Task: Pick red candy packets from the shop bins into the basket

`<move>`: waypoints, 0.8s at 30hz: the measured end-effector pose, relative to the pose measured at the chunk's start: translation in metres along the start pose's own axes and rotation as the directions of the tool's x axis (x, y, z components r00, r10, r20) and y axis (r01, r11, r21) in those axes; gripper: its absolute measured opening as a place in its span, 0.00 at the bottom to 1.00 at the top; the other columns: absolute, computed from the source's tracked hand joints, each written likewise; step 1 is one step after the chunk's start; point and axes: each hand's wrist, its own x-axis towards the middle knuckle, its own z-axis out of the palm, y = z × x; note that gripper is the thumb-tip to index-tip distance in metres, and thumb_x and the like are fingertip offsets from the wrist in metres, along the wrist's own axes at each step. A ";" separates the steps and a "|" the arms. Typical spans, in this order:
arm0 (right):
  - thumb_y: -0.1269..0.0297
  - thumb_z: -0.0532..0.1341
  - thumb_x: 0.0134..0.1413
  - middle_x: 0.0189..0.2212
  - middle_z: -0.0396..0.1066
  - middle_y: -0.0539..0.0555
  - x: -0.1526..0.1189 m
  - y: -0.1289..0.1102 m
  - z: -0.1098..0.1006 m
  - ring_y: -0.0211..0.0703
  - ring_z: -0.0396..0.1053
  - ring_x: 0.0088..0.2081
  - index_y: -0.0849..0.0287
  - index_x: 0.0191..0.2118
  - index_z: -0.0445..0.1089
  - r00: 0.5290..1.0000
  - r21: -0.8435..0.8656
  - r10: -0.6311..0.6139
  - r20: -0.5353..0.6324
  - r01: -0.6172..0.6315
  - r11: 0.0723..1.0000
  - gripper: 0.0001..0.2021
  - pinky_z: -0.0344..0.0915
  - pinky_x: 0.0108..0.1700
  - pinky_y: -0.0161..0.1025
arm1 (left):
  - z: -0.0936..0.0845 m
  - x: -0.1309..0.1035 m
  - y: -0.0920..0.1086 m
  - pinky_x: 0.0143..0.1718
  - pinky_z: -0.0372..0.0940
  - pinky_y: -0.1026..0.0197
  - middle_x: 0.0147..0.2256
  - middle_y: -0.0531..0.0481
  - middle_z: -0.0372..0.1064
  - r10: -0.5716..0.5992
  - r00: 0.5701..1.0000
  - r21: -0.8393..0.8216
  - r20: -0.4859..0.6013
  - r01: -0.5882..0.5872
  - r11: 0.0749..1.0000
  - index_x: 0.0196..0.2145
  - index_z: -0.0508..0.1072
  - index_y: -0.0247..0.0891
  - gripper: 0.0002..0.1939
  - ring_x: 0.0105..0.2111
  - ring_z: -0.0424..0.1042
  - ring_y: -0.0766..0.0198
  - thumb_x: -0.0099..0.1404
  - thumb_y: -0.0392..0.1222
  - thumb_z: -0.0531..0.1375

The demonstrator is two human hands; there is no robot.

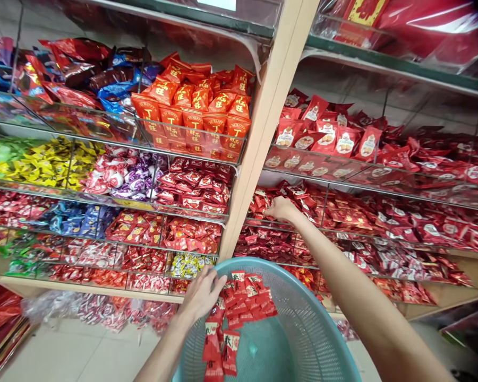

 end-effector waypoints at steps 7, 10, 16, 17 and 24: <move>0.57 0.58 0.44 0.11 0.55 0.45 -0.017 0.011 -0.018 0.29 0.53 0.15 0.60 0.18 0.60 0.994 0.334 -0.101 -0.028 0.105 0.937 0.13 0.48 0.18 0.30 | -0.001 0.000 0.001 0.37 0.60 0.60 0.41 0.48 0.63 -0.011 1.000 0.020 0.009 0.011 1.000 0.30 0.67 0.41 0.23 0.37 0.67 0.60 0.64 0.58 0.41; 0.57 0.61 0.41 0.12 0.54 0.43 -0.039 0.016 -0.029 0.28 0.51 0.16 0.59 0.19 0.58 0.982 0.429 -0.109 -0.152 0.165 0.888 0.14 0.47 0.19 0.29 | 0.000 0.001 0.001 0.36 0.60 0.60 0.40 0.48 0.64 -0.018 1.000 0.031 0.017 0.018 0.999 0.30 0.67 0.40 0.23 0.37 0.67 0.60 0.64 0.58 0.41; 0.56 0.59 0.45 0.18 0.61 0.46 -0.122 0.007 0.007 0.32 0.56 0.21 0.58 0.23 0.58 0.927 0.568 -0.366 -0.078 0.343 0.748 0.13 0.53 0.23 0.31 | 0.002 0.004 0.001 0.36 0.60 0.60 0.41 0.47 0.63 -0.006 1.000 0.031 0.023 0.005 0.999 0.30 0.67 0.40 0.23 0.38 0.67 0.59 0.64 0.58 0.41; 0.58 0.58 0.46 0.19 0.61 0.46 -0.136 0.004 0.025 0.32 0.56 0.22 0.58 0.23 0.58 0.916 0.570 -0.400 -0.018 0.338 0.749 0.11 0.53 0.24 0.31 | 0.002 0.005 0.001 0.37 0.60 0.60 0.41 0.48 0.63 -0.005 1.000 0.031 0.024 0.004 1.000 0.30 0.67 0.40 0.23 0.38 0.67 0.59 0.64 0.58 0.41; 0.68 0.59 0.36 0.21 0.65 0.49 -0.193 -0.007 0.161 0.38 0.62 0.25 0.58 0.22 0.60 0.844 0.297 -0.360 0.396 0.253 0.921 0.05 0.48 0.24 0.34 | 0.003 0.004 0.003 0.38 0.60 0.60 0.41 0.48 0.63 0.018 1.000 0.026 0.019 -0.019 0.999 0.29 0.66 0.40 0.22 0.37 0.67 0.61 0.65 0.57 0.42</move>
